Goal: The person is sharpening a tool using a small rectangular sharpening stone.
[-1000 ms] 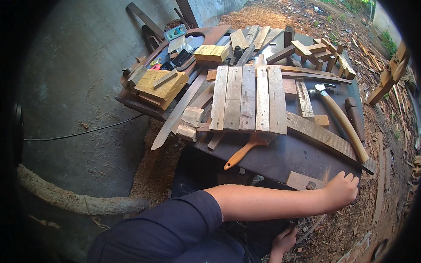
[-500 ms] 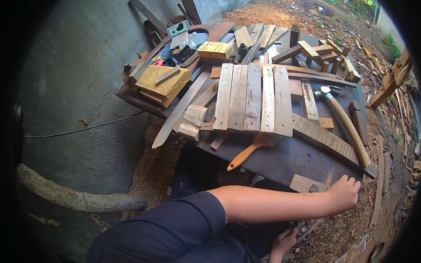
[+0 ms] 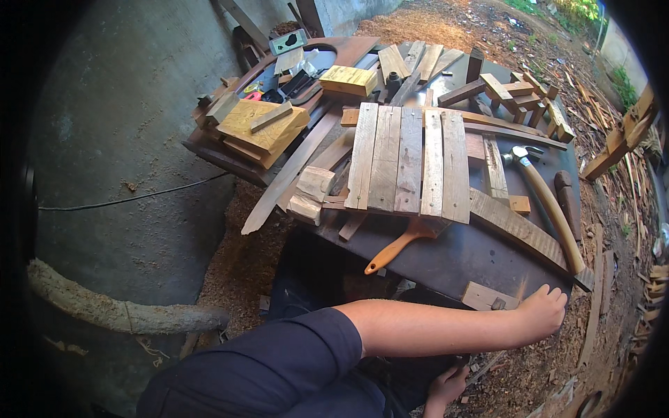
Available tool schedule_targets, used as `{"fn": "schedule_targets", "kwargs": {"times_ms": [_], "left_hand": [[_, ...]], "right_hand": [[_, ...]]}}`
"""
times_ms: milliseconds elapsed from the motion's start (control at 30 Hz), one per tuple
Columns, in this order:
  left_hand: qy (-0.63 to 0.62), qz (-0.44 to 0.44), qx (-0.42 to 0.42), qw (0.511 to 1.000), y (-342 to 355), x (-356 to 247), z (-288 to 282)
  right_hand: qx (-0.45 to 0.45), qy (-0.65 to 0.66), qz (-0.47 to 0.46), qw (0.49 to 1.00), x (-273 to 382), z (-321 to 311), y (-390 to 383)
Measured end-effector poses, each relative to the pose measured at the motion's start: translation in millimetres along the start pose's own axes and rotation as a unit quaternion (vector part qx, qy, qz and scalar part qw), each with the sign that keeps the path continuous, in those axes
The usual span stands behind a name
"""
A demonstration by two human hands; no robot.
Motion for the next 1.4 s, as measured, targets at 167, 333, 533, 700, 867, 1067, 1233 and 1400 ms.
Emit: {"fn": "schedule_targets", "kwargs": {"times_ms": [167, 333, 533, 700, 867, 1067, 1233, 1400], "left_hand": [[-0.021, -0.028, -0.008, 0.999, 2, 4, 0], [-0.076, -0.067, 0.151, 0.983, 10, 11, 11], [-0.082, -0.109, 0.204, 0.969, 13, 16, 16], [-0.078, -0.110, 0.184, 0.974, 14, 22, 17], [-0.091, -0.100, 0.198, 0.971, 18, 17, 9], [-0.090, -0.083, 0.192, 0.974, 18, 18, 1], [-0.101, -0.084, 0.183, 0.974, 14, 21, -8], [-0.120, -0.088, 0.180, 0.972, 13, 20, -6]], "right_hand": [[0.009, -0.007, 0.014, 1.000, 5, -3, 1], [0.002, -0.010, 0.005, 1.000, 0, 0, 1], [-0.008, -0.016, 0.002, 1.000, 3, 0, -1], [0.013, -0.021, 0.022, 0.999, 7, -2, 2], [-0.012, -0.028, 0.018, 0.999, -8, -1, -1], [-0.015, -0.054, 0.027, 0.998, -13, 0, -4], [-0.017, -0.091, 0.050, 0.994, -3, -8, -13], [-0.011, -0.084, 0.081, 0.993, -14, -1, -18]]}}
Point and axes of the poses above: each hand's wrist, its own y-axis towards the middle knuckle, its own z-axis out of the palm, x = y × z, the point moved 9 cm from there along y, towards the middle knuckle, and after that the axes turned 10 degrees about -y, right-handed, at the moved point
